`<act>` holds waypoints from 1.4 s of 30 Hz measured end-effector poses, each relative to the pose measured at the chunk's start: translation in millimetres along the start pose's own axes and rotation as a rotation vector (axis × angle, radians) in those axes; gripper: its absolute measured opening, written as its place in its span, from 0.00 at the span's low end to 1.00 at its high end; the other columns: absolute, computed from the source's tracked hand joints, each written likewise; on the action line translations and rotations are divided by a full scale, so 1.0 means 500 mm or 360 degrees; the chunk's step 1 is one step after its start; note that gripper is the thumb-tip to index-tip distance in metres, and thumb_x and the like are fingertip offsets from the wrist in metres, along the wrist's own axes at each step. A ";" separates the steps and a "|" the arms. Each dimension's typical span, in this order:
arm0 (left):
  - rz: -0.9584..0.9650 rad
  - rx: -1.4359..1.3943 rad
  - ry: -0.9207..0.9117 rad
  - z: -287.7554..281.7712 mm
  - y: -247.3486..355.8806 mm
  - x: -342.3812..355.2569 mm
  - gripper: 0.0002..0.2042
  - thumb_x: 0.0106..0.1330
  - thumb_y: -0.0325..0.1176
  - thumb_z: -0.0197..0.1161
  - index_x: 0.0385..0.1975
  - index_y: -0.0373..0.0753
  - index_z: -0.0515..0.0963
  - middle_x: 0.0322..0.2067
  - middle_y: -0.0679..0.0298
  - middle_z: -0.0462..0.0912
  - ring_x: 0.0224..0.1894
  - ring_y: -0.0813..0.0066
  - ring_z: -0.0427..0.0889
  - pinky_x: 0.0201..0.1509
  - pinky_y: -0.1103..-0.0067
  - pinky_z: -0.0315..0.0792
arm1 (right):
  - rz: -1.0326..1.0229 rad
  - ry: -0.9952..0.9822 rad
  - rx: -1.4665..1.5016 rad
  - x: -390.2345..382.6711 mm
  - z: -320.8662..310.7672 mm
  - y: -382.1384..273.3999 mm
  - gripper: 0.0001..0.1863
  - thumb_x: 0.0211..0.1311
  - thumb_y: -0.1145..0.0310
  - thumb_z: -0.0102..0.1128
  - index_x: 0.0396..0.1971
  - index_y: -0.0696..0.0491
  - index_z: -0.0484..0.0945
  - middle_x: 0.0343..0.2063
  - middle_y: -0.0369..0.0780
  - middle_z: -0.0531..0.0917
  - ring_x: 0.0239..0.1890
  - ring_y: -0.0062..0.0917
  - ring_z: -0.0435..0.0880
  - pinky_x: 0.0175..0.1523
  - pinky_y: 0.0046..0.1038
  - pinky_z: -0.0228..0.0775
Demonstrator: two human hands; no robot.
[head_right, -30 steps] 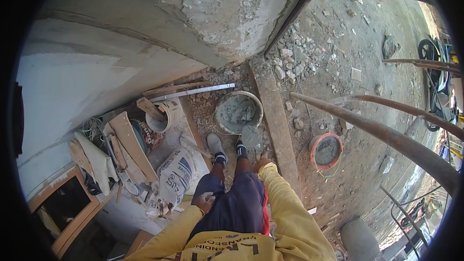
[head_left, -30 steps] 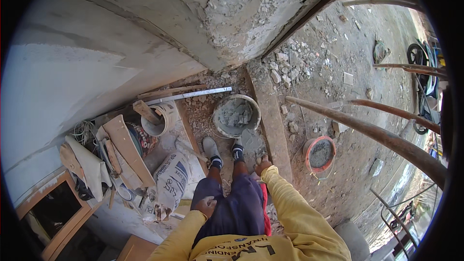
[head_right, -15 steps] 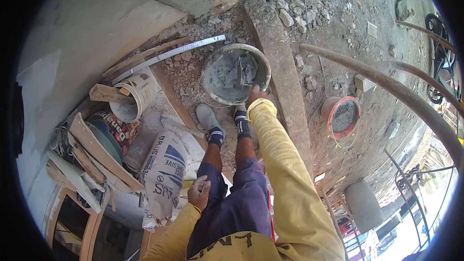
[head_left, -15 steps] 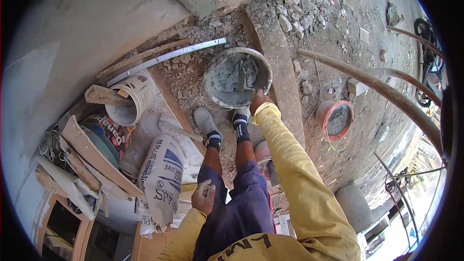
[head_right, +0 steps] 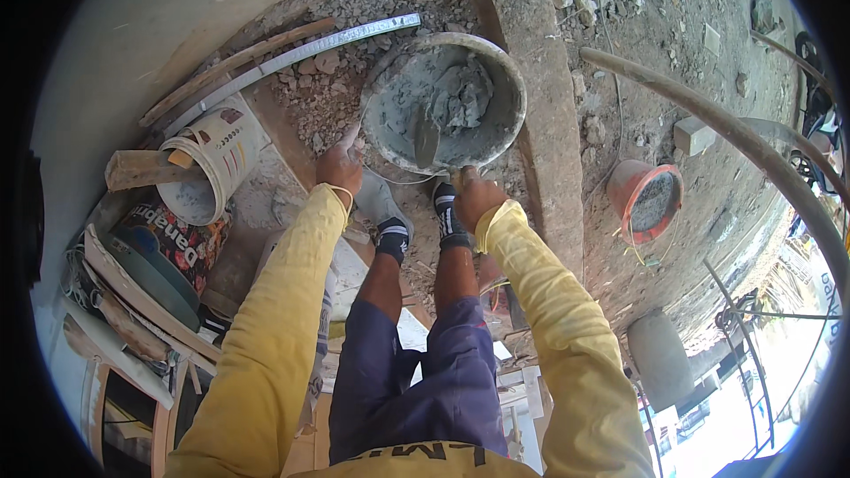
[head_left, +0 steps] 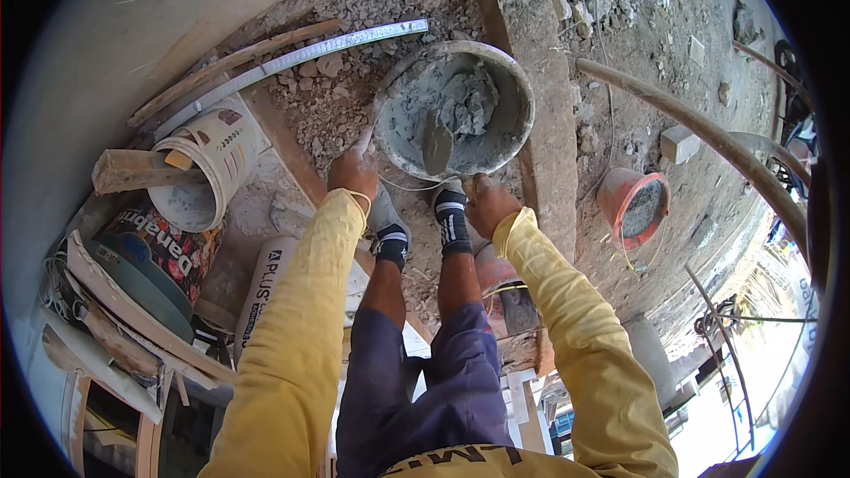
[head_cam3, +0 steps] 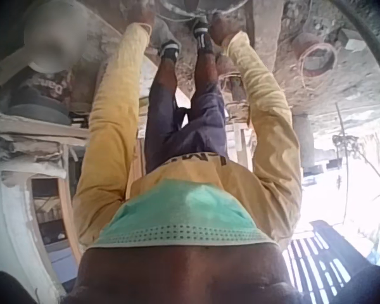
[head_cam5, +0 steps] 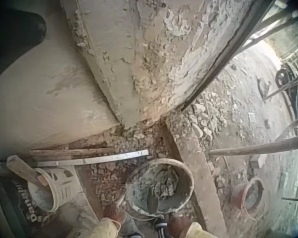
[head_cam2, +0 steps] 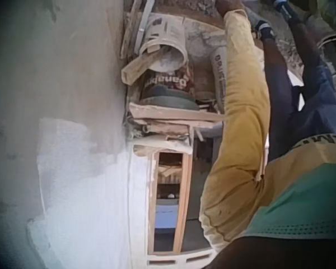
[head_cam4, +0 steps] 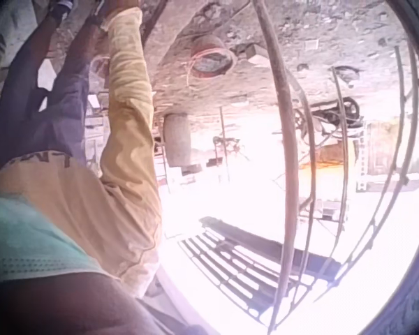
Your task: The person scoops mortar from a bucket using a trowel and applies it onto a concrete wall.
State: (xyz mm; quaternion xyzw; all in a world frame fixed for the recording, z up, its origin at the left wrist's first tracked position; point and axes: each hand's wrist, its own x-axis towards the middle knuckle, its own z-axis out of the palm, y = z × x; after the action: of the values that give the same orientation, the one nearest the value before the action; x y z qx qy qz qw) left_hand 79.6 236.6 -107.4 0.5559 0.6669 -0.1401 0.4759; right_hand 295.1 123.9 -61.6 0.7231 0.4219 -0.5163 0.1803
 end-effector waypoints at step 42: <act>-0.0353 -0.0523 0.0117 0.153 -0.139 -0.601 0.23 0.62 0.43 0.58 0.50 0.30 0.75 0.44 0.45 0.80 0.48 0.51 0.79 0.55 0.67 0.70 | -0.0519 0.0458 -0.0028 -0.163 -0.293 0.187 0.24 0.53 0.60 0.61 0.50 0.47 0.67 0.39 0.48 0.79 0.40 0.46 0.81 0.43 0.43 0.74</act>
State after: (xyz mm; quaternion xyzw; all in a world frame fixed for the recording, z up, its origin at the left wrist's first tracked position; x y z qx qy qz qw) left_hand 34.1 -24.8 67.7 0.3988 0.7549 -0.0606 0.5172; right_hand 447.6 137.5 54.1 0.7099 0.5592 -0.4266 0.0385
